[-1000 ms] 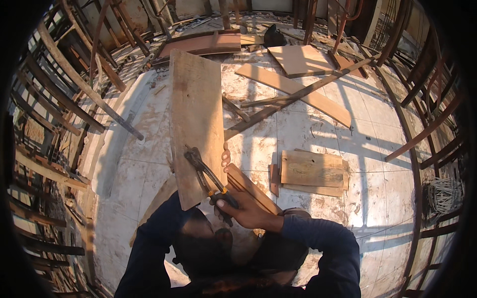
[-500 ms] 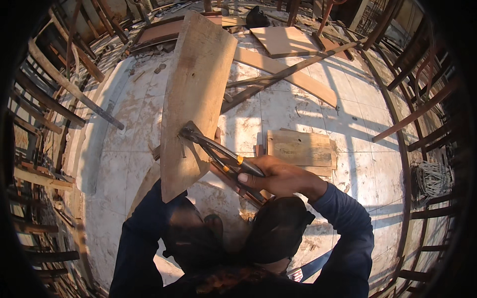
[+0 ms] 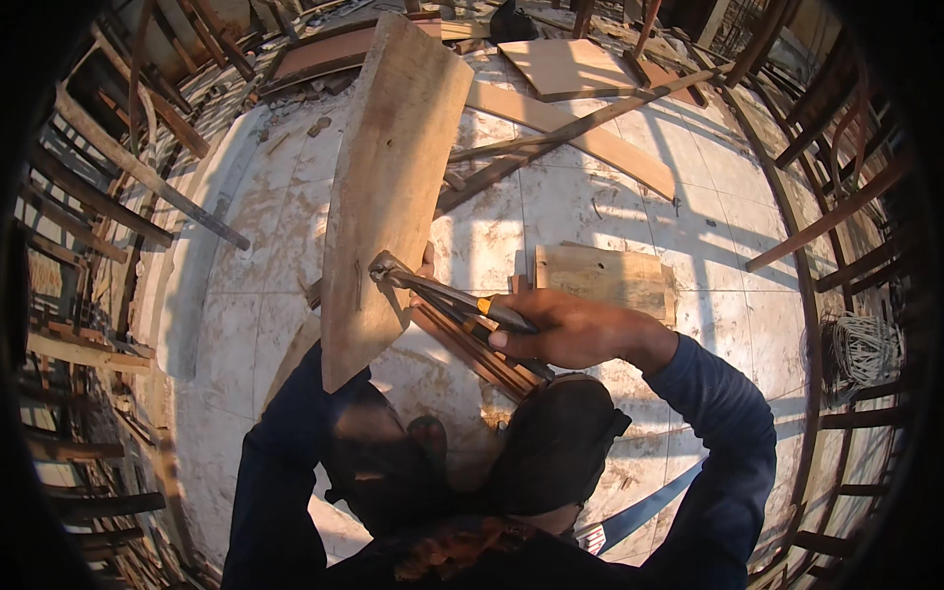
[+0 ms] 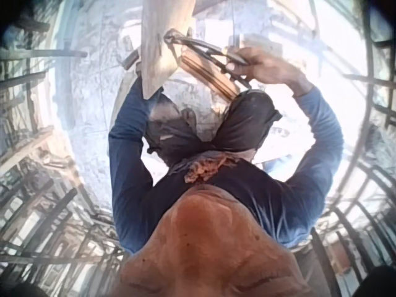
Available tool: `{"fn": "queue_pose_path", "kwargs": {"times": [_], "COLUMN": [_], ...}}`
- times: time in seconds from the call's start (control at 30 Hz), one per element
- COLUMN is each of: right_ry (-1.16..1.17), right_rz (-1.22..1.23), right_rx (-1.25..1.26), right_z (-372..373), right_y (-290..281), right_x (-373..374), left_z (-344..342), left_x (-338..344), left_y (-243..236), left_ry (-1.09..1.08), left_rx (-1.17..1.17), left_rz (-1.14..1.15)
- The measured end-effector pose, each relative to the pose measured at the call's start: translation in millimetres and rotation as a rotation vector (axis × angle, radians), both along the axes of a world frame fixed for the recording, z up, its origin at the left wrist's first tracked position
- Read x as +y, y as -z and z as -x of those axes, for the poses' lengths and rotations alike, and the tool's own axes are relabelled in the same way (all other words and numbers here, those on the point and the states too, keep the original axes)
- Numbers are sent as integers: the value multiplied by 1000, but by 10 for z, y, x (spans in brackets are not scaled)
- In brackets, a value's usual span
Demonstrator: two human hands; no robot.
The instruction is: The person saws pieces of wood by hand using a hand saw, then uses pincers to remove a nail from a board and organizes several wood pieces on the floor.
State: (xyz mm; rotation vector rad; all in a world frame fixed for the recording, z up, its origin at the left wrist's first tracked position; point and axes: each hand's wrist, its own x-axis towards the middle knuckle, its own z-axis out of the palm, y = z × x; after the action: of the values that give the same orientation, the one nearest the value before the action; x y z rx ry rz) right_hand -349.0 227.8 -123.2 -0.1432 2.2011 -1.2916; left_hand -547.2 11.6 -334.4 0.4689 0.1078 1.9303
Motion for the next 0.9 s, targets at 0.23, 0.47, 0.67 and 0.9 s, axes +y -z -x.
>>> {"fn": "queue_pose_path", "kwargs": {"times": [0.23, 0.47, 0.67, 0.9], "right_ry": [-56, 44, 194, 201], "right_rz": [0, 149, 424, 429], "right_rx": [26, -81, -43, 226], "right_z": [-19, 16, 149, 138], "right_y": [-50, 177, 948, 1222], "right_x": [71, -71, -571, -830], "left_z": [376, 103, -43, 159], "left_x": [82, -45, -120, 25], "left_y": [340, -90, -589, -314], "left_ry": [468, 361, 128, 293], "left_rx": [-102, -129, -19, 24], "left_rz": [-202, -144, 171, 44]}}
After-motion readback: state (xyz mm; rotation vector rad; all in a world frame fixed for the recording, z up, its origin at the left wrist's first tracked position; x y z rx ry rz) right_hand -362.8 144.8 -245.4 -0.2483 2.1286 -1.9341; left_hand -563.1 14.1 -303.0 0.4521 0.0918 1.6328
